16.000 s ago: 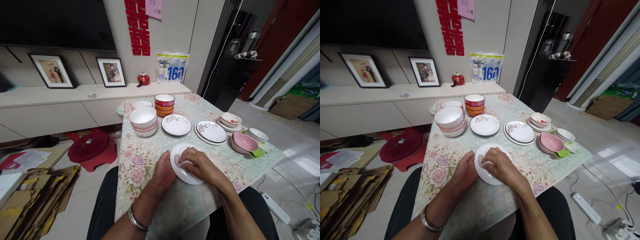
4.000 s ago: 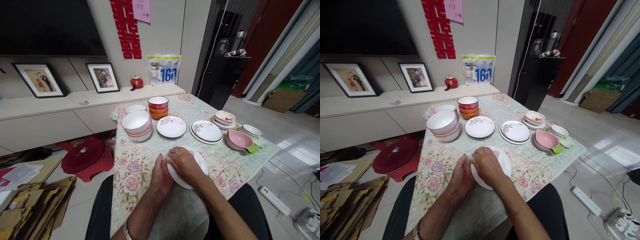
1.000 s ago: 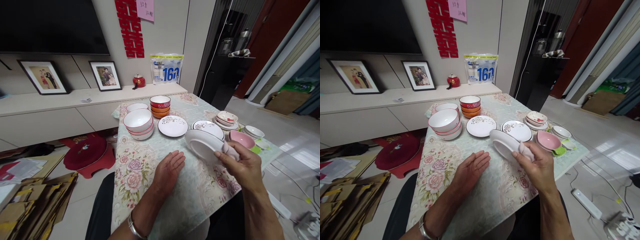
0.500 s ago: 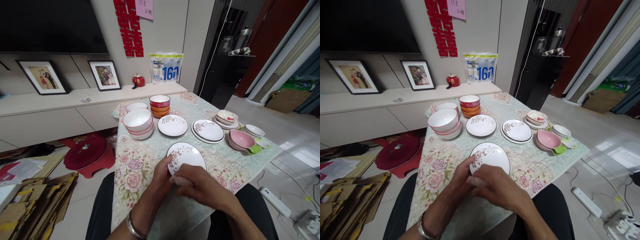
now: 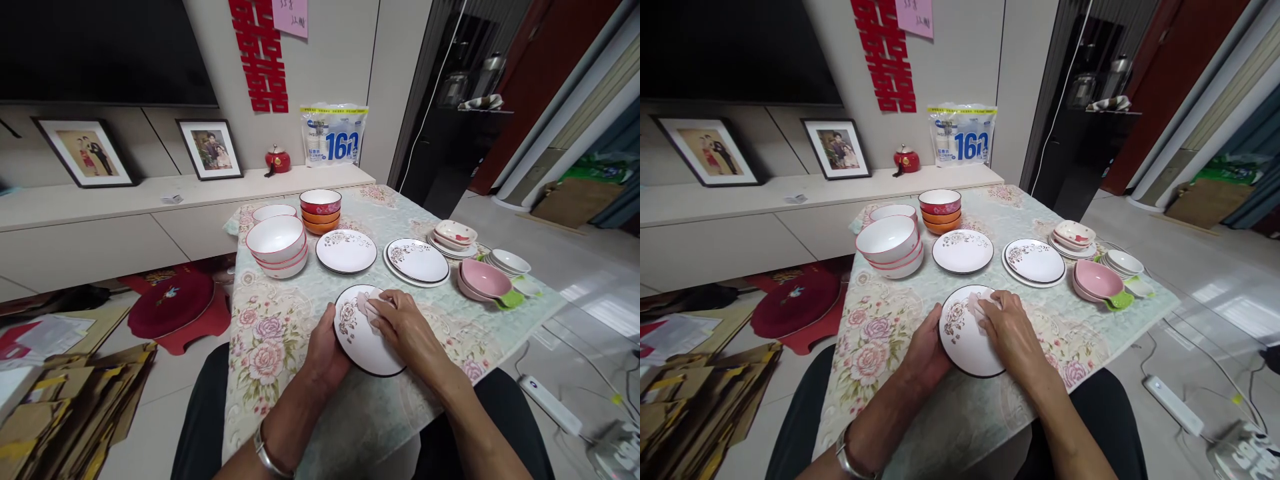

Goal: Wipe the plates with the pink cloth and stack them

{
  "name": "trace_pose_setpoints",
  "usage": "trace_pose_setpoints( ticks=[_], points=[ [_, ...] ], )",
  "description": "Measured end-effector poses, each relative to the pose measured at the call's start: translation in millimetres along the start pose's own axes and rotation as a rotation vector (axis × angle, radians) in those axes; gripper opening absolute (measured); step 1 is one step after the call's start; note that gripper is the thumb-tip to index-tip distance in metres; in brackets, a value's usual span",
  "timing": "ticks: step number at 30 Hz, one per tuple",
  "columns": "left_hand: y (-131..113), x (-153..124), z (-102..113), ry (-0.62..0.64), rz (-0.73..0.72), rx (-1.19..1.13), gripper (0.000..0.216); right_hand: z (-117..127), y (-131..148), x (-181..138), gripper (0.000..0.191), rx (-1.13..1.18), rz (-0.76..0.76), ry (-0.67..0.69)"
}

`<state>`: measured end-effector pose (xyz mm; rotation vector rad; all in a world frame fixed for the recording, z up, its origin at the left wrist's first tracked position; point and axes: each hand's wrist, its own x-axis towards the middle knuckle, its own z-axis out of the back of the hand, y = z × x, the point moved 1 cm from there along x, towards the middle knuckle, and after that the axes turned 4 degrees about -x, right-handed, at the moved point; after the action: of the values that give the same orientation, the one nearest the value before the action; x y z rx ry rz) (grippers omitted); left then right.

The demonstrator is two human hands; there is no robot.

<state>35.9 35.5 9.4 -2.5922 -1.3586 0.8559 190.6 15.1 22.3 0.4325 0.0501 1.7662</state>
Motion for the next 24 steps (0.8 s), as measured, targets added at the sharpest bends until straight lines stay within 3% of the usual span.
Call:
trace_pose_setpoints(
  ticks=[5,9,13,16,18,24],
  points=[
    [2.1,-3.1,0.9,-0.059,-0.021,0.001,0.046,-13.8,10.4,19.1,0.023,-0.183,-0.133,-0.08],
    [0.6,-2.3,2.1,-0.082,-0.03,-0.059,0.041,-17.9,33.5,30.9,0.023,-0.075,-0.013,-0.081],
    [-1.3,-1.8,-0.4,-0.091,-0.016,-0.089,0.043,4.5,50.2,23.3,0.014,0.103,0.167,0.096],
    [-1.0,-2.9,-2.6,-0.066,0.017,-0.078,0.055,23.9,49.5,14.0,0.015,0.285,0.294,0.29],
    [-0.4,-3.3,-2.2,-0.057,0.012,-0.08,0.056,25.4,45.7,13.1,0.014,0.396,0.329,0.335],
    [1.2,-0.1,3.9,-0.029,-0.058,-0.113,0.047,-15.3,36.8,36.0,0.021,0.325,0.196,0.017]
  ],
)
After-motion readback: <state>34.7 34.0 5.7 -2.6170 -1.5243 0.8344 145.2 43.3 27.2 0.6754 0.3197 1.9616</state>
